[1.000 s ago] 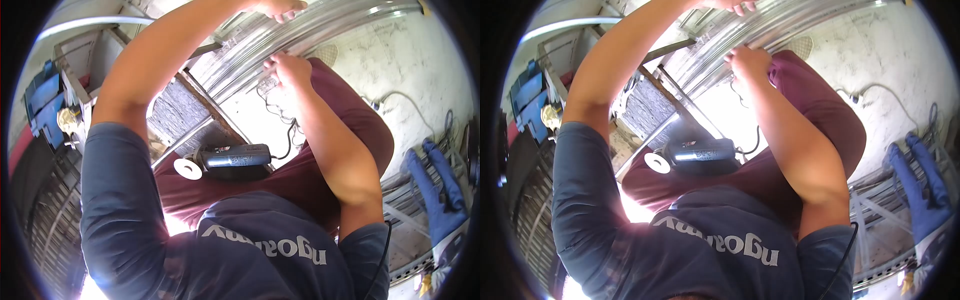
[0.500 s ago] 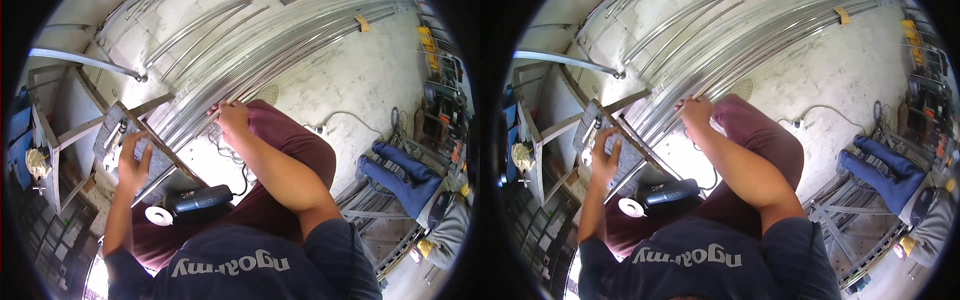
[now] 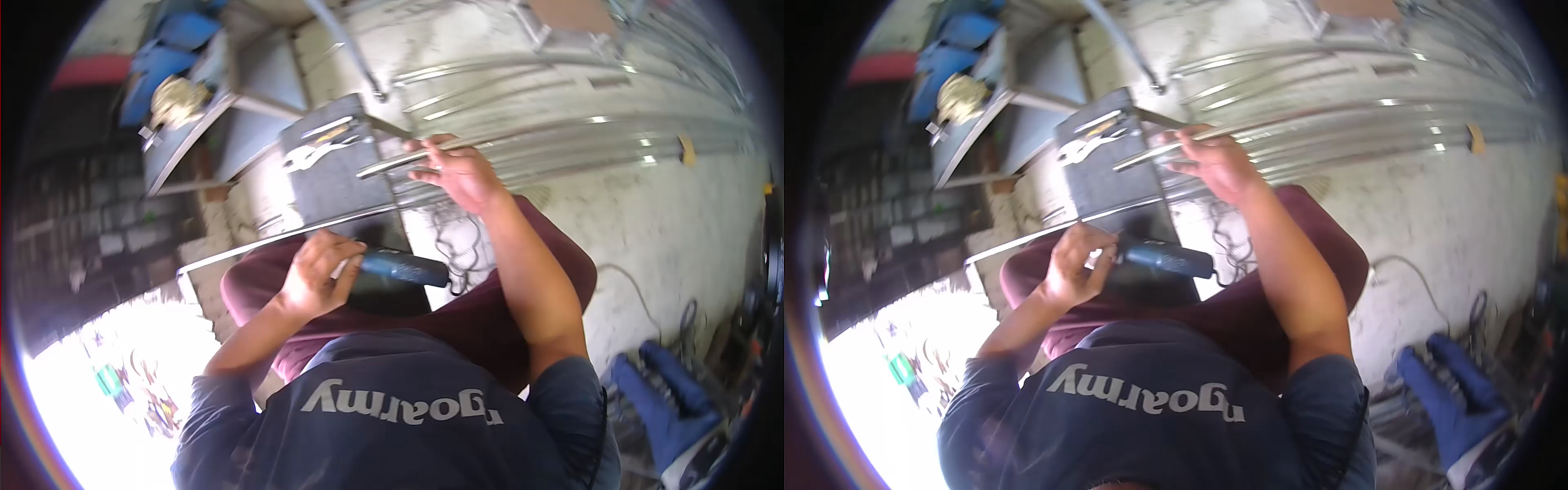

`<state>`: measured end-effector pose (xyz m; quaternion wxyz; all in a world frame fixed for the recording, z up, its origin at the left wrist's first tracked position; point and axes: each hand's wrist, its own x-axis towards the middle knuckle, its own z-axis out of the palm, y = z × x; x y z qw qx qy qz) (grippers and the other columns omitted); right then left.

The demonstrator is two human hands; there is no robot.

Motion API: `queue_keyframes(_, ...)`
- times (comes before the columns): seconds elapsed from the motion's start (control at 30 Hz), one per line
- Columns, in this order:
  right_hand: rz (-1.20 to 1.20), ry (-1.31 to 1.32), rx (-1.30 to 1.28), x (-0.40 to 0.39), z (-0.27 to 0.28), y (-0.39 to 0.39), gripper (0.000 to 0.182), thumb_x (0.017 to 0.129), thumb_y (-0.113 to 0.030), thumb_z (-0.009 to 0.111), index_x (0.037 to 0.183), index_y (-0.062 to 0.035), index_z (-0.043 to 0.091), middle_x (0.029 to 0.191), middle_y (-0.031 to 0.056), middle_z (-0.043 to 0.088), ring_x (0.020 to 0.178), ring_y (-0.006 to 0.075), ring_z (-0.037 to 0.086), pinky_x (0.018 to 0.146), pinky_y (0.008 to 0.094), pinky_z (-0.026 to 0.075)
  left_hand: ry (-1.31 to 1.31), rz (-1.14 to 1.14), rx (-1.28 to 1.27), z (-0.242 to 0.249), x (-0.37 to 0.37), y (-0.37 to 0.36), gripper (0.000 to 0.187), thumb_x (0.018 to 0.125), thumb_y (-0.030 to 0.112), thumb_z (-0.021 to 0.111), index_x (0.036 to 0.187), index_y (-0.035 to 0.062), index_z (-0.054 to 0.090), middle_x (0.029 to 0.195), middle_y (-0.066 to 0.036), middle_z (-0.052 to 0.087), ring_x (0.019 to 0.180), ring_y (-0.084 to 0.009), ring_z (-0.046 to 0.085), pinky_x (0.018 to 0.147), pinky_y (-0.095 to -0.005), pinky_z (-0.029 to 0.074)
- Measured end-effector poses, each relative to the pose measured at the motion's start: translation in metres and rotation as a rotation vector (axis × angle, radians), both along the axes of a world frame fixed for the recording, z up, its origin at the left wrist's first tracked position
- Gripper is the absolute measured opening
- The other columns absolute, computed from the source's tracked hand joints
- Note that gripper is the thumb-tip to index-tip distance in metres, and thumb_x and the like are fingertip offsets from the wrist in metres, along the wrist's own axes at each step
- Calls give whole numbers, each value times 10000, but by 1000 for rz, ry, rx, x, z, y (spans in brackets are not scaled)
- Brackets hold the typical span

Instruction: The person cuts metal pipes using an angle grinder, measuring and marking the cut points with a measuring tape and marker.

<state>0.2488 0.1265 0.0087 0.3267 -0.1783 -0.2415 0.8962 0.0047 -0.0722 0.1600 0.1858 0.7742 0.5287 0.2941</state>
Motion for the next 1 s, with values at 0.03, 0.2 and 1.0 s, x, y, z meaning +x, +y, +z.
queue_keyframes(0.03,33,14,34,-1,4,-3,190,1107,-180,711,1284,-139,766,1481,154,701,1182,254,728,1112,545,566,3,-4,15,7,-1,-15,320,865,-105,803,1149,20,727,1041,-146,742,893,-351,728,793,-439,601)
queue_keyframes(0.2,156,121,146,-3,35,-29,208,1111,-172,693,1308,-126,743,1497,181,694,1258,328,714,1113,519,550,113,48,94,28,-11,-100,320,858,-101,795,1147,-4,697,1019,-143,737,838,-332,726,741,-451,600)
queue_keyframes(1.0,619,-269,1218,-74,153,-347,380,1089,-237,733,1369,13,681,1440,238,699,1246,348,722,1111,444,557,220,445,-391,124,21,-246,811,1088,717,517,1374,-27,670,1250,-304,711,1142,-467,752,984,-559,595)
